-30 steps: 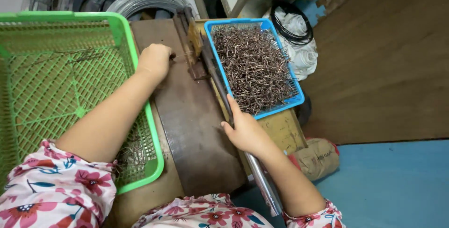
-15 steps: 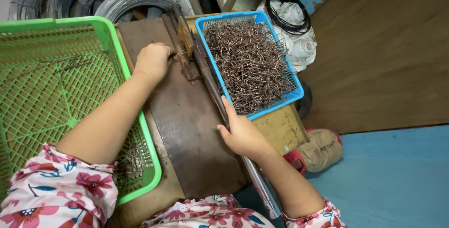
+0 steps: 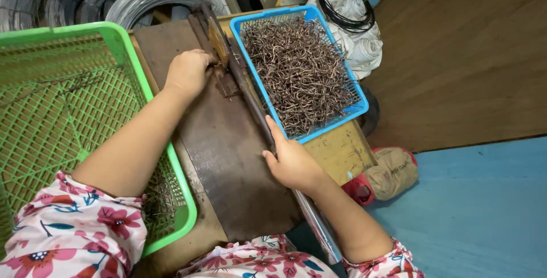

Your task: Sorting and aligning metal nails using a wooden block and metal bar before transferring them to a basket.

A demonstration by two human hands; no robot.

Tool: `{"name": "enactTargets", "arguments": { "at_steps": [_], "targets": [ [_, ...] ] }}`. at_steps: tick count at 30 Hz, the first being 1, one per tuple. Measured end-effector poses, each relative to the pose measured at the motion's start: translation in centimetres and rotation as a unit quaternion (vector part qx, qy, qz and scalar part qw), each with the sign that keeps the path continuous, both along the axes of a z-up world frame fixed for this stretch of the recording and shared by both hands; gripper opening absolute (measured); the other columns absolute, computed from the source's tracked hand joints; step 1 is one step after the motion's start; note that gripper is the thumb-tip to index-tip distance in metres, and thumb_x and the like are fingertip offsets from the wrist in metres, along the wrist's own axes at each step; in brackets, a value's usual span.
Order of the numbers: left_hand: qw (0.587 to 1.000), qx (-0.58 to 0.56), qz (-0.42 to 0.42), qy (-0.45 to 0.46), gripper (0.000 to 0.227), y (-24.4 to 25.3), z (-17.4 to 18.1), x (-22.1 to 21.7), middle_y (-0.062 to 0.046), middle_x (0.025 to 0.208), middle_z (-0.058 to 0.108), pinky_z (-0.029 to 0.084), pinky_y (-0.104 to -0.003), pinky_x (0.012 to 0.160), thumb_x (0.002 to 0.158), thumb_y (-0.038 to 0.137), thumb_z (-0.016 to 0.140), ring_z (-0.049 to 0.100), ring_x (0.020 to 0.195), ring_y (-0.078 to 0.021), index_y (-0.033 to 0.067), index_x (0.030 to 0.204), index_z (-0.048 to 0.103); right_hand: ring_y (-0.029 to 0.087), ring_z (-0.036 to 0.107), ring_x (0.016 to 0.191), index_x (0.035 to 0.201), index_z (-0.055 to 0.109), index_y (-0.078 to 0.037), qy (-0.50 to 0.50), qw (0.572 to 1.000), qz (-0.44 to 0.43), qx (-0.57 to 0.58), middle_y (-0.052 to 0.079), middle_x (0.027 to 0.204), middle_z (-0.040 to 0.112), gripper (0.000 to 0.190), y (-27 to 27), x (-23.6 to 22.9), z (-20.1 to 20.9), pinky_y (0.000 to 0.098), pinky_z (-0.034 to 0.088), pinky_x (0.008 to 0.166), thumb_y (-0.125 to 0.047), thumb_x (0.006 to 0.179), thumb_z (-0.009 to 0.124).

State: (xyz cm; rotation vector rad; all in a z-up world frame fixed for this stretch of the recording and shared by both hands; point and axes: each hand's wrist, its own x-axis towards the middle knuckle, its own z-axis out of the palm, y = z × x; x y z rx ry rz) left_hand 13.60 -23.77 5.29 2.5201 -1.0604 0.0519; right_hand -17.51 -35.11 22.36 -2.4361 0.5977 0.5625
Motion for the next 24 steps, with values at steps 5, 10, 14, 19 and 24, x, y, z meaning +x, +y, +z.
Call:
{"name": "enactTargets", "arguments": {
  "at_steps": [5,10,14,19,24],
  "targets": [
    [1.0,-0.022,-0.005,0.014,0.018,-0.1,0.2,-0.3,-0.003,0.111,0.079,0.065,-0.044,0.093,0.097,0.02,0.075,0.077,0.11,-0.0298,0.0221,0.113,0.084,0.053,0.066,0.129,0.176,0.017,-0.023,-0.004,1.0,-0.008,0.006,0.036,0.133,0.07,0.082,0.5,0.0,0.3,0.0629,0.055,0.108,-0.023,0.104,0.057],
    [1.0,0.0,0.003,0.011,0.023,-0.4,-1.2,0.4,-0.002,0.125,0.078,0.064,-0.041,0.098,0.098,0.026,0.075,0.075,0.119,-0.0275,0.0293,0.119,0.083,0.053,0.066,0.129,0.176,0.018,-0.025,-0.008,1.0,-0.02,0.019,0.036,0.133,0.069,0.082,0.3,-0.2,-0.4,0.0619,0.055,0.108,-0.022,0.104,0.057],
    [1.0,-0.004,0.003,0.011,0.025,-0.5,-1.2,0.2,-0.004,0.127,0.078,0.063,-0.042,0.1,0.097,0.025,0.077,0.075,0.12,-0.0293,0.0276,0.121,0.083,0.052,0.066,0.128,0.176,0.018,-0.025,-0.011,1.0,-0.021,0.02,0.036,0.133,0.07,0.081,0.4,-0.2,-0.1,0.0626,0.055,0.108,-0.023,0.104,0.056],
    [1.0,0.001,0.005,0.02,0.028,-0.4,-1.3,0.4,-0.007,0.133,0.077,0.061,-0.044,0.103,0.098,0.026,0.078,0.074,0.124,-0.0312,0.0275,0.125,0.083,0.053,0.066,0.128,0.176,0.018,-0.025,-0.012,1.0,-0.018,0.018,0.037,0.133,0.069,0.081,0.5,-0.1,-0.1,0.0632,0.054,0.108,-0.023,0.104,0.057],
    [1.0,-0.009,0.009,0.009,0.025,-0.2,-0.9,0.0,-0.003,0.127,0.08,0.061,-0.04,0.103,0.098,0.025,0.077,0.073,0.126,-0.026,0.029,0.121,0.084,0.051,0.065,0.131,0.176,0.017,-0.026,0.006,1.0,-0.022,0.018,0.035,0.137,0.068,0.081,0.5,0.1,0.0,0.0628,0.054,0.109,-0.024,0.104,0.056]
  ]
}}
